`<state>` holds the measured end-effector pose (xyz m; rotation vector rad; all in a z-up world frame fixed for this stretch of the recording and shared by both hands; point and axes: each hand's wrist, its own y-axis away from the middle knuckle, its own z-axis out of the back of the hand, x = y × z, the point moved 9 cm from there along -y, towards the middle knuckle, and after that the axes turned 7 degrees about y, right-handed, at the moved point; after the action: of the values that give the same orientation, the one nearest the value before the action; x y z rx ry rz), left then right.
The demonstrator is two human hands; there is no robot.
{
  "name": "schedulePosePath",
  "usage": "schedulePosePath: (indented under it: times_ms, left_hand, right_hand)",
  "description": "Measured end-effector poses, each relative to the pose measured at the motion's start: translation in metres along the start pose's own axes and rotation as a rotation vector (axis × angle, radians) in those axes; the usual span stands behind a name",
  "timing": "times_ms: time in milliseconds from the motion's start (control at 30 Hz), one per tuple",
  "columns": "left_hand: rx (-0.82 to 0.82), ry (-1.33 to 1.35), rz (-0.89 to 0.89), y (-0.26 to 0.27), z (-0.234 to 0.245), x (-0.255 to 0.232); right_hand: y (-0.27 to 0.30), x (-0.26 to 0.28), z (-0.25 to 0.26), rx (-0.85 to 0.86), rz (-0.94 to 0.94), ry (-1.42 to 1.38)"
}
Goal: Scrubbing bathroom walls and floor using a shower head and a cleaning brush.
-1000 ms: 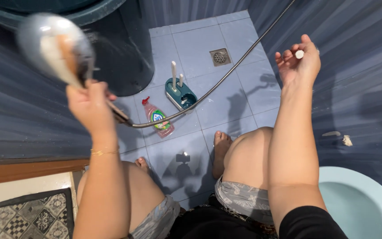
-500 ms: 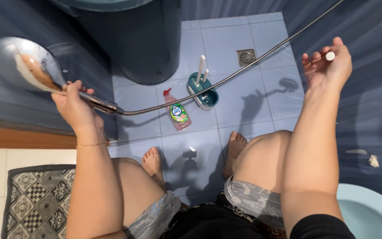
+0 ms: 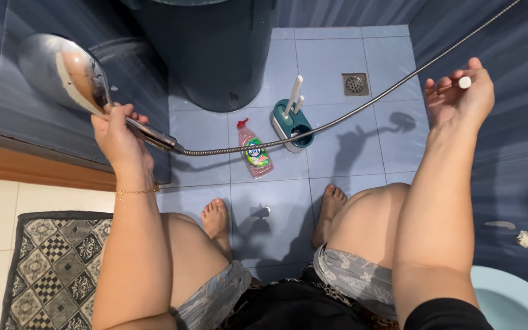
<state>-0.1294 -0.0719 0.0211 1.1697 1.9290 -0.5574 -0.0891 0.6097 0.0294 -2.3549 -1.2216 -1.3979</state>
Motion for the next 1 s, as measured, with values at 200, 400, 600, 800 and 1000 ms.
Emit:
schedulePosePath:
  times_ms: [200,400,600,800,1000]
  left_hand:
    - [0.028,0.015,0.018,-0.004,0.000,0.009]
    - [0.025,0.008,0.035,-0.002,-0.004,0.010]
    - [0.021,0.002,0.032,-0.007,0.001,0.015]
    - [-0.020,-0.191,0.064,-0.009,0.010,0.016]
    - [-0.007,-0.425,0.096,-0.009,0.027,0.016]
  right_hand:
    - [0.001,-0.001,-0.002,-0.002,0.006,0.006]
    - [0.000,-0.001,0.000,0.007,0.012,-0.003]
    - [-0.006,0.000,0.005,0.015,0.004,-0.016]
    - [-0.011,0.003,0.006,0.035,-0.001,0.020]
    - [-0.008,0.006,0.008,0.036,0.024,0.046]
